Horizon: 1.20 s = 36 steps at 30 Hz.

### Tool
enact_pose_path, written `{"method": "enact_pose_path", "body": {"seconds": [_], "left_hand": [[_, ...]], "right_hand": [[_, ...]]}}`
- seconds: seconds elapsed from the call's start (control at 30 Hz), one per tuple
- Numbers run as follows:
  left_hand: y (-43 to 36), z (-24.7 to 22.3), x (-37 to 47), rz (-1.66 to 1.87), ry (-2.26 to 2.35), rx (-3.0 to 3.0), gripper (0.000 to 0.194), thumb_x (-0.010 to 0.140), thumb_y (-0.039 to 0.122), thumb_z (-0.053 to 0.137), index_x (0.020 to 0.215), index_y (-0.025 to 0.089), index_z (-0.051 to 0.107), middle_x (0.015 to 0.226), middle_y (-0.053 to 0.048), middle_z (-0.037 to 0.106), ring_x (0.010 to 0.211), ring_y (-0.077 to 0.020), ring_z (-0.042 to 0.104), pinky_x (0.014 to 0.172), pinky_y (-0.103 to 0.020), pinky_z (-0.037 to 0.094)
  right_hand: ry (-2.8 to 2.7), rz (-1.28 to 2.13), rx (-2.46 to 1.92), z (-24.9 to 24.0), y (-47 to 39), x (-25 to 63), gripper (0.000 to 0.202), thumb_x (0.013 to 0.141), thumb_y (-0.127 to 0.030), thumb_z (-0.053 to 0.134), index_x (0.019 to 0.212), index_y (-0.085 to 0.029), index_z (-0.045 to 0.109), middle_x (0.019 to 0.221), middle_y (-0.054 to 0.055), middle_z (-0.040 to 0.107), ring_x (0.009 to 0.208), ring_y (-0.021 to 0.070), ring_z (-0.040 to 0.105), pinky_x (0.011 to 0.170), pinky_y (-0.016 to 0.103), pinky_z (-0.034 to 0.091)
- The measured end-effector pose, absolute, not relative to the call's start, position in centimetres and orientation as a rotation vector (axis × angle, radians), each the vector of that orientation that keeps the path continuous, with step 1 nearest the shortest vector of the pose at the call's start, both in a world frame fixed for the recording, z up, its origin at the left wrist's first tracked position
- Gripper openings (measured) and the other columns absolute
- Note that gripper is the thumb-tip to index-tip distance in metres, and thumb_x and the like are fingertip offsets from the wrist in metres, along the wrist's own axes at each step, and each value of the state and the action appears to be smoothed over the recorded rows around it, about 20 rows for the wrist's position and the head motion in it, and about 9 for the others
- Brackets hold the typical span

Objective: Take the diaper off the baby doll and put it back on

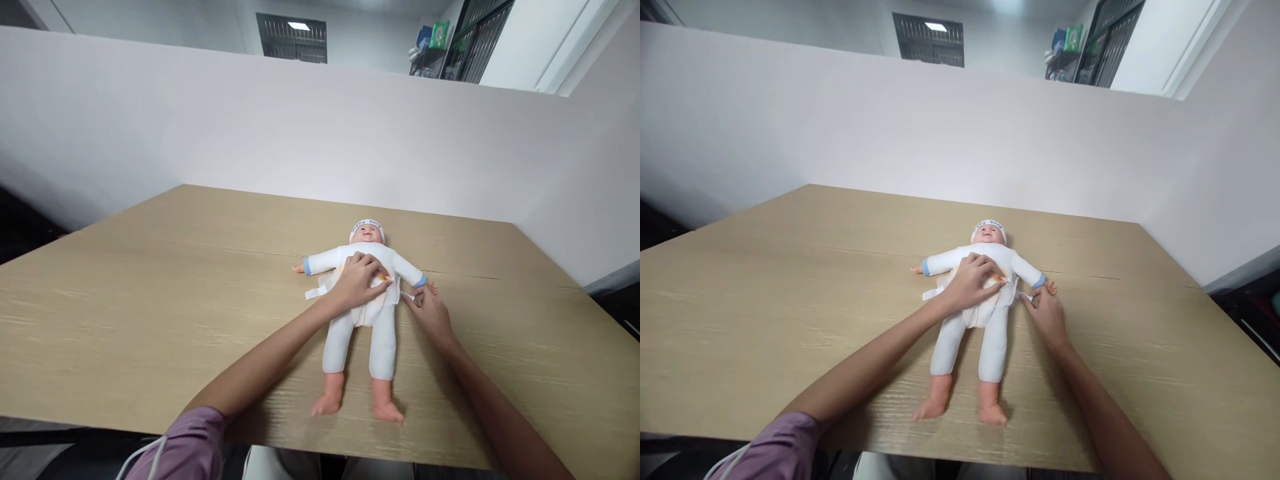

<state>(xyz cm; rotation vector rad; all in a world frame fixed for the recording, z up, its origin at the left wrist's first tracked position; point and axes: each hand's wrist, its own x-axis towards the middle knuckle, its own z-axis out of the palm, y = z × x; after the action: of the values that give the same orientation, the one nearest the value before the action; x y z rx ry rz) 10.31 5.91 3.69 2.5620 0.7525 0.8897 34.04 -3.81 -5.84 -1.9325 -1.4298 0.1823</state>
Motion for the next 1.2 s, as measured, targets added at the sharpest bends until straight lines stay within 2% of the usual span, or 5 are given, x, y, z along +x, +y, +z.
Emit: {"method": "enact_pose_path", "body": {"seconds": [0.4,0.63,0.8,1.03,1.2], "left_hand": [[6.9,2.5,10.2,0.793,0.894,2.579,0.036,0.089,0.043,0.077,0.124,0.033,0.078,0.132,-0.007,0.064,0.115,-0.0322,0.055,0.107,-0.054,0.045],[7.0,2.6,10.0,0.764,0.855,2.555,0.056,0.084,0.069,0.079,0.127,0.033,0.075,0.134,-0.008,0.062,0.120,-0.0349,0.053,0.107,-0.056,0.043],[6.9,2.5,10.1,0.776,0.886,2.559,0.051,0.077,0.049,0.087,0.121,0.028,0.073,0.133,-0.008,0.064,0.115,-0.0336,0.055,0.103,-0.054,0.046],[7.8,2.9,9.4,0.696,0.743,2.431,0.064,0.078,0.058,0.088,0.133,0.031,0.068,0.135,-0.009,0.063,0.123,-0.0356,0.056,0.111,-0.059,0.043],[9.1,3.1,6.6,0.773,0.537,2.152,0.047,0.099,0.049,0.069,0.139,0.027,0.059,0.141,-0.010,0.064,0.131,-0.0282,0.061,0.114,-0.047,0.049]], "right_hand": [[-1.481,0.603,-1.657,-2.0,-4.5,35.8,0.058,0.091,-0.079,0.052,0.072,-0.024,0.054,0.065,-0.004,0.045,0.062,0.0166,0.045,0.060,0.029,0.037],[-1.605,0.745,-1.558,1.9,-0.1,31.1,0.045,0.095,-0.066,0.054,0.078,-0.024,0.058,0.068,-0.004,0.054,0.065,0.0165,0.050,0.062,0.029,0.039],[-1.655,0.545,-1.607,2.0,1.4,28.2,0.035,0.098,-0.054,0.056,0.079,-0.025,0.056,0.069,-0.003,0.058,0.065,0.0181,0.055,0.062,0.031,0.044],[-1.819,0.075,-1.323,-1.3,-4.4,27.0,0.037,0.107,-0.034,0.052,0.142,-0.026,0.061,0.145,0.013,0.064,0.138,0.0302,0.057,0.119,0.051,0.046],[-1.917,0.032,-1.315,-2.5,-4.9,27.6,0.050,0.109,-0.033,0.046,0.158,-0.027,0.051,0.156,0.013,0.056,0.145,0.0310,0.052,0.121,0.055,0.044]]}}
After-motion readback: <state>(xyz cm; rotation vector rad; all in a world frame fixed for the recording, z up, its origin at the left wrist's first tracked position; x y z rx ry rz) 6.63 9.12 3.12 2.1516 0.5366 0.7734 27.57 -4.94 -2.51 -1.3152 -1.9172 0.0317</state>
